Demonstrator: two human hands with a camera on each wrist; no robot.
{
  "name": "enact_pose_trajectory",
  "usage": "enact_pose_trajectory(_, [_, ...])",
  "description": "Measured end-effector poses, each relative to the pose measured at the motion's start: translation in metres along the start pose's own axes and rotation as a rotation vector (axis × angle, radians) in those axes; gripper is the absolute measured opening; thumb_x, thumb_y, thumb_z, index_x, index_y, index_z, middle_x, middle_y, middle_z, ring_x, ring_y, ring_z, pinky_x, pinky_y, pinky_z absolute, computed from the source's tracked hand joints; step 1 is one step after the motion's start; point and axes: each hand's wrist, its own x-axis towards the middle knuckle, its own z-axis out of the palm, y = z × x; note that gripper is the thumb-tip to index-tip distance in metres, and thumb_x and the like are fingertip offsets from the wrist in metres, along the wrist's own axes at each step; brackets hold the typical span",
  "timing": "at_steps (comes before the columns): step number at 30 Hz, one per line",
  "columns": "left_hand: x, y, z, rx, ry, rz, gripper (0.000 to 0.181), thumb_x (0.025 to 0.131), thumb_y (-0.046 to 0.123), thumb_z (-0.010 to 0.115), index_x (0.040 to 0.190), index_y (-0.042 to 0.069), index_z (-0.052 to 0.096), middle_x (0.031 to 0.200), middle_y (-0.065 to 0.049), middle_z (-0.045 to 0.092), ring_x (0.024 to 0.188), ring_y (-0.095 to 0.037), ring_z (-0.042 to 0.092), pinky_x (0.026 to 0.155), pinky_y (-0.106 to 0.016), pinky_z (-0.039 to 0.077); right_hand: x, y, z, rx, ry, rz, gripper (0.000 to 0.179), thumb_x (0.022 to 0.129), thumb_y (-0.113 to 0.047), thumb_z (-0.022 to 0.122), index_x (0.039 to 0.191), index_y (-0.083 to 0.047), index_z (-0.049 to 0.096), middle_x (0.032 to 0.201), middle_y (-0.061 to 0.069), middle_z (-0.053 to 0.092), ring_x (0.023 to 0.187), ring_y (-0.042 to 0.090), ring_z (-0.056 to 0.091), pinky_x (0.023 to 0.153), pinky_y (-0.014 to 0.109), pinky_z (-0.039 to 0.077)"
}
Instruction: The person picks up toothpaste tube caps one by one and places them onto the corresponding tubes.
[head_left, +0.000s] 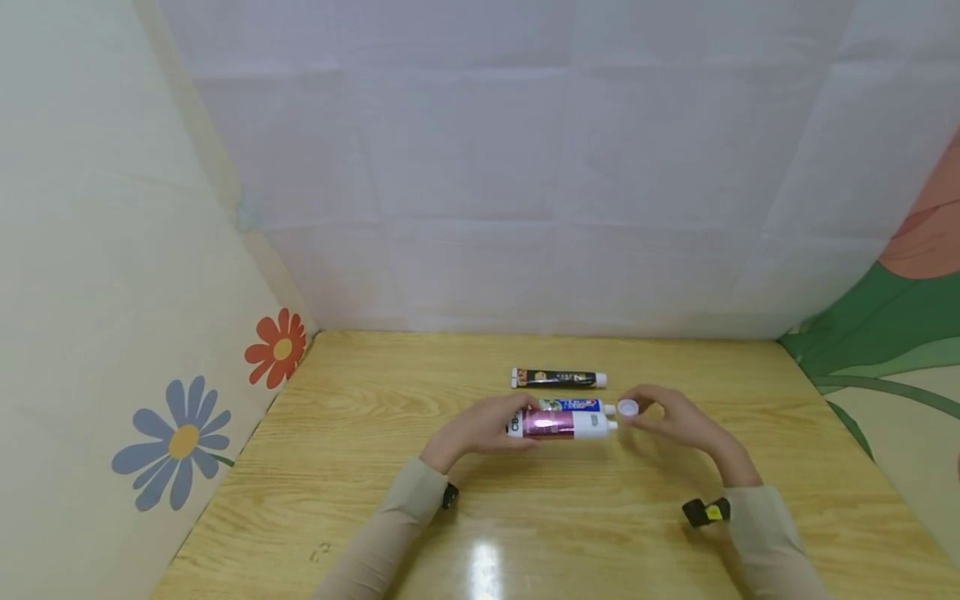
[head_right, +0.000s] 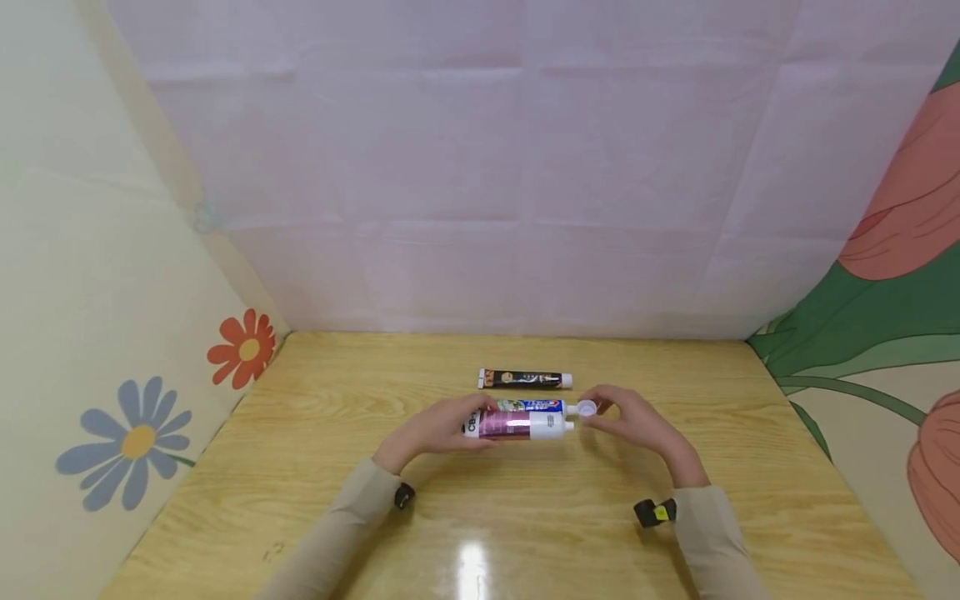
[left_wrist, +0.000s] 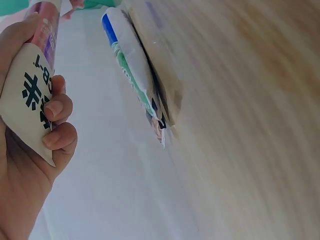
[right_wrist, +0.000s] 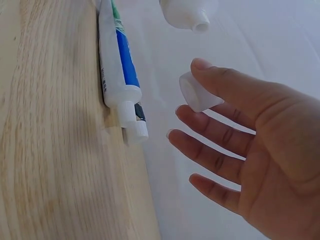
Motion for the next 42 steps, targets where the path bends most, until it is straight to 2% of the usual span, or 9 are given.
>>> enact_pose_trajectory(4, [0.001, 0.0, -0.003, 0.012, 0.013, 0.016, 0.051, 0.082, 0.044, 0.067, 0.122, 0.018, 0.05, 0.105, 0.007, 0.059, 0.083, -0.001, 0.053, 0.071, -0.016, 0.046, -0.001, -0.003, -0.001, 0.008, 0.016, -0.007, 0.035, 0.086, -0.033, 0.065, 0.114, -0.012, 0.06, 0.102, -0.002, 0.063, 0.093, 0.017, 0.057, 0.086, 0.052, 0.046])
enact_pose_trajectory(11, [0.003, 0.0, -0.009, 0.013, 0.057, 0.052, 0.047, 0.08, 0.041, 0.07, 0.117, 0.018, 0.053, 0.101, 0.006, 0.06, 0.08, -0.002, 0.054, 0.069, -0.016, 0.047, -0.002, -0.002, -0.003, -0.014, 0.065, -0.075, 0.034, 0.087, -0.028, 0.065, 0.114, -0.008, 0.06, 0.097, -0.003, 0.063, 0.089, 0.014, 0.057, 0.081, 0.05, 0.047])
enact_pose_trajectory(18, [0.004, 0.0, -0.017, 0.06, 0.106, 0.099, 0.049, 0.079, 0.04, 0.071, 0.117, 0.016, 0.054, 0.109, 0.004, 0.062, 0.092, -0.005, 0.057, 0.081, -0.02, 0.048, -0.002, -0.003, -0.007, -0.003, 0.076, -0.082, 0.035, 0.087, -0.03, 0.065, 0.115, -0.01, 0.06, 0.097, -0.006, 0.062, 0.089, 0.011, 0.056, 0.083, 0.05, 0.047])
enact_pose_trajectory(26, [0.005, -0.003, -0.023, 0.096, 0.173, 0.147, 0.048, 0.078, 0.039, 0.073, 0.115, 0.015, 0.055, 0.102, 0.006, 0.062, 0.08, -0.003, 0.055, 0.068, -0.015, 0.047, -0.001, -0.004, -0.01, -0.039, 0.106, -0.088, 0.035, 0.087, -0.027, 0.065, 0.116, -0.008, 0.06, 0.105, 0.001, 0.064, 0.091, 0.016, 0.057, 0.082, 0.051, 0.046])
enact_pose_trajectory(30, [0.006, -0.002, -0.026, 0.113, 0.209, 0.176, 0.046, 0.079, 0.043, 0.07, 0.114, 0.015, 0.056, 0.101, 0.006, 0.062, 0.079, -0.002, 0.055, 0.067, -0.014, 0.046, 0.001, -0.007, -0.013, -0.031, 0.11, -0.072, 0.034, 0.086, -0.027, 0.066, 0.115, -0.009, 0.061, 0.1, -0.001, 0.065, 0.091, 0.015, 0.057, 0.083, 0.05, 0.045])
enact_pose_trajectory(35, [0.007, -0.002, -0.03, 0.13, 0.249, 0.209, 0.047, 0.079, 0.042, 0.071, 0.114, 0.013, 0.058, 0.103, 0.004, 0.063, 0.085, -0.005, 0.057, 0.076, -0.019, 0.048, 0.001, -0.01, -0.016, -0.047, 0.114, -0.076, 0.032, 0.086, -0.027, 0.066, 0.114, -0.013, 0.062, 0.096, -0.005, 0.065, 0.089, 0.013, 0.058, 0.082, 0.043, 0.045])
enact_pose_trajectory(39, [0.006, -0.002, -0.032, 0.144, 0.267, 0.19, 0.053, 0.077, 0.042, 0.072, 0.118, 0.011, 0.057, 0.11, 0.001, 0.063, 0.096, -0.009, 0.058, 0.087, -0.026, 0.047, 0.001, -0.013, -0.018, -0.04, 0.121, -0.072, 0.033, 0.086, -0.03, 0.066, 0.115, -0.016, 0.061, 0.097, -0.006, 0.064, 0.09, 0.012, 0.057, 0.083, 0.044, 0.045])
enact_pose_trajectory(42, [0.006, -0.002, -0.034, 0.15, 0.277, 0.168, 0.054, 0.076, 0.041, 0.074, 0.119, 0.013, 0.057, 0.111, 0.002, 0.063, 0.097, -0.009, 0.057, 0.088, -0.028, 0.046, 0.002, -0.014, -0.019, -0.039, 0.128, -0.077, 0.034, 0.087, -0.032, 0.065, 0.116, -0.017, 0.061, 0.098, -0.007, 0.064, 0.09, 0.012, 0.057, 0.085, 0.046, 0.044])
